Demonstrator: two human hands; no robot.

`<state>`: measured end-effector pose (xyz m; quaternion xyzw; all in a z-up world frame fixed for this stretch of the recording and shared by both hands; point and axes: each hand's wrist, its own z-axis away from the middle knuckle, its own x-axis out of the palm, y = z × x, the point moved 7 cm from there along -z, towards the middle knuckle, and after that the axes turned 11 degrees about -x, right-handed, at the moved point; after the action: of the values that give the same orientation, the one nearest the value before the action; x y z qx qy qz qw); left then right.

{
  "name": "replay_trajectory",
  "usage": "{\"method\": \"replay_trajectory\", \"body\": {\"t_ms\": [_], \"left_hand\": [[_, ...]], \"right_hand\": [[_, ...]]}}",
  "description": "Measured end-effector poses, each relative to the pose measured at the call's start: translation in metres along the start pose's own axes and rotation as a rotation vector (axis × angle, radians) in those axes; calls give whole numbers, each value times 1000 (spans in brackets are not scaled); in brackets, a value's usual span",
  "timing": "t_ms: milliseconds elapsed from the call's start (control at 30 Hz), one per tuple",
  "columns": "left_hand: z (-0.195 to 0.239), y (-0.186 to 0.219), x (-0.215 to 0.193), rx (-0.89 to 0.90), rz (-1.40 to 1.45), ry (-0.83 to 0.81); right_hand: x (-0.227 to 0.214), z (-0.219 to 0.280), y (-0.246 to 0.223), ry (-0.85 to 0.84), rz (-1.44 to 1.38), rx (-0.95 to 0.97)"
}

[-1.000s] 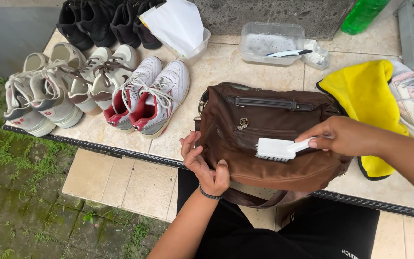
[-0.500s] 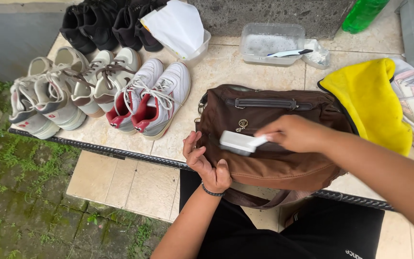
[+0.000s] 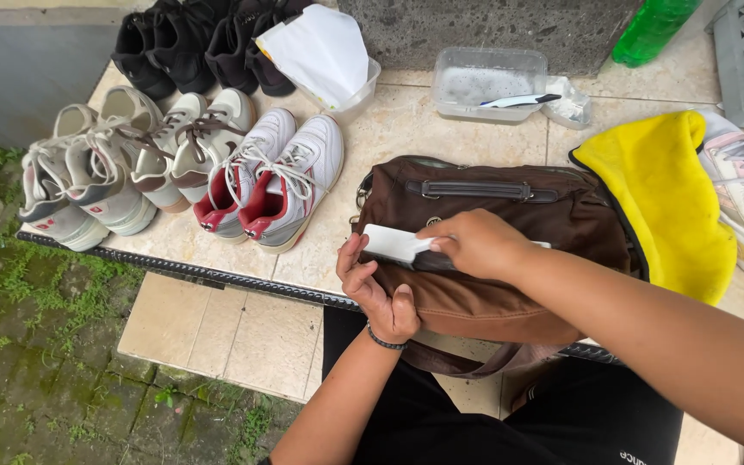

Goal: Cleaning a brown backpack using a scrub brush, soapy water, and a microfiber cloth

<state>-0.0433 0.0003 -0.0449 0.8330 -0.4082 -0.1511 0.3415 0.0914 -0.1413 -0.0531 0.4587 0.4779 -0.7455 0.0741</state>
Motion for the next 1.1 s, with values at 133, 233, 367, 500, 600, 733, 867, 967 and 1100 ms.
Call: {"method": "replay_trajectory", "body": {"t_ms": [133,233,367,500,600,733,867,967,1100], "left_hand": [[-6,3,0,-10,2,-6],[-4,1,-3,-17,16,23],[-1,0,-4,-19,28,53],[5,-2,-3,-9,35,56],[5,-2,-3,0,36,46],[-4,4,-1,17,-4,12],[-4,4,-4,25,40,19],[-2,2,-5,20,54,41],[1,1,-5,-14,72,109]], "right_hand": [[-15,13,3,-80,12,49],[-46,55,20,-186,70,112],[-80,112,32,-217,60,365],[-52,78,25,-151,41,244],[-21,28,0,-86,47,58],[-9,-4,-21,-64,97,44],[-33,28,-8,-149,128,83],[-70,80,10,-238,158,245],[-69,112,26,-299,165,537]]}}
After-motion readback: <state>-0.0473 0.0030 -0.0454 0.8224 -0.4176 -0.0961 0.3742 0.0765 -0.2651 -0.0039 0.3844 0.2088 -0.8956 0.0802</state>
